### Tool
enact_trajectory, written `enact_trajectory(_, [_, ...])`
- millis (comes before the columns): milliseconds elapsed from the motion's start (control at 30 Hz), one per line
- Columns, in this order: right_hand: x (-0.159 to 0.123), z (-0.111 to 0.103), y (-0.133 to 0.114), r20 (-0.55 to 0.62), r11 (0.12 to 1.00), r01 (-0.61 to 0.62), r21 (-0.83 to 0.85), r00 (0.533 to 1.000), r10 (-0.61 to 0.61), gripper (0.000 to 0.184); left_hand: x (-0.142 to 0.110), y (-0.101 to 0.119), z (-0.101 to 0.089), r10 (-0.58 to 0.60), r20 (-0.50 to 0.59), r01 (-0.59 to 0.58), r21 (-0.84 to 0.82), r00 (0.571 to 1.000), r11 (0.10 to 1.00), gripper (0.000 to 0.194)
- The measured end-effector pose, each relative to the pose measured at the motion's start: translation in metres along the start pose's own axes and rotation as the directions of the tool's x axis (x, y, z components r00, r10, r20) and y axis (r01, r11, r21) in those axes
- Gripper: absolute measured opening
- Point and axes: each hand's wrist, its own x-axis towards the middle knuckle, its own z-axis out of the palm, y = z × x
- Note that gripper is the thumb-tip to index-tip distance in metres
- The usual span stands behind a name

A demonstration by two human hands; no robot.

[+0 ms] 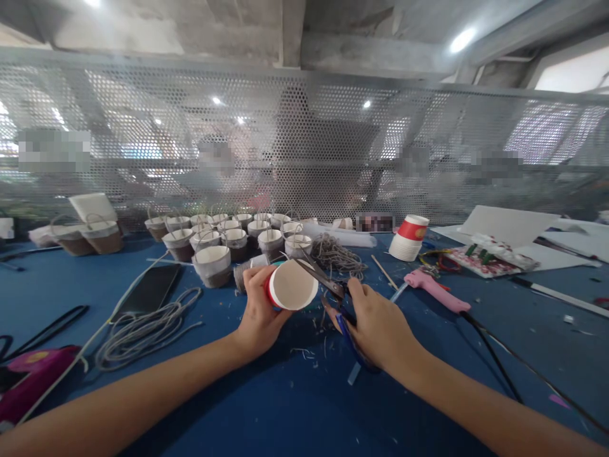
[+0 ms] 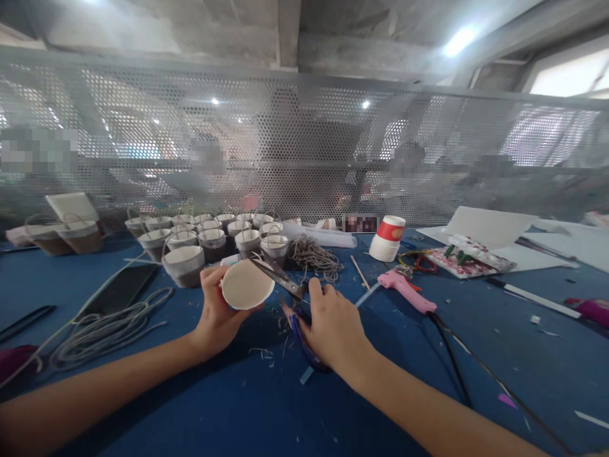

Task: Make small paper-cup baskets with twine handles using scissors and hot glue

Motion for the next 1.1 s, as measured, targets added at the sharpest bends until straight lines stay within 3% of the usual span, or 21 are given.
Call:
enact_trajectory(400, [-0.001,-0.006,0.0,0.075,0.997,0.021,0.076,0.997,-0.026,0.043,0.002,0.001,0.001,-0.024,0.012,0.025,-0.047,1.0,0.999,0.069])
enact_trajectory(567, [0.002,-0.002,0.004,0.007,0.996,0.023,0.085,1.0,-0.024,0.043,0.002,0.001,0.0,-0.026,0.021,0.027,-0.059,0.999,0.998,0.067])
enact_trajectory(667, [0.006,0.003,0.01,-0.054,0.99,0.055,0.128,0.997,-0.049,0.038,0.003,0.0,0.001,-0.107,0.055,0.112,-0.094,0.993,0.989,0.066])
enact_trajectory(733, [0.009,0.006,0.014,-0.084,0.986,0.067,0.15,0.995,-0.055,0.032,0.005,0.0,0.002,-0.212,0.14,0.234,-0.171,0.967,0.957,0.063])
enact_trajectory(867, [0.014,0.011,0.024,-0.098,0.981,0.054,0.187,0.995,-0.036,0.026,0.01,-0.001,0.002,-0.372,0.35,0.489,-0.352,0.86,0.798,0.055])
enact_trajectory(1100, [0.016,0.013,0.027,-0.048,0.981,0.034,0.192,0.999,-0.025,0.029,0.013,-0.008,0.007,-0.508,0.447,0.676,-0.506,0.736,0.535,0.041])
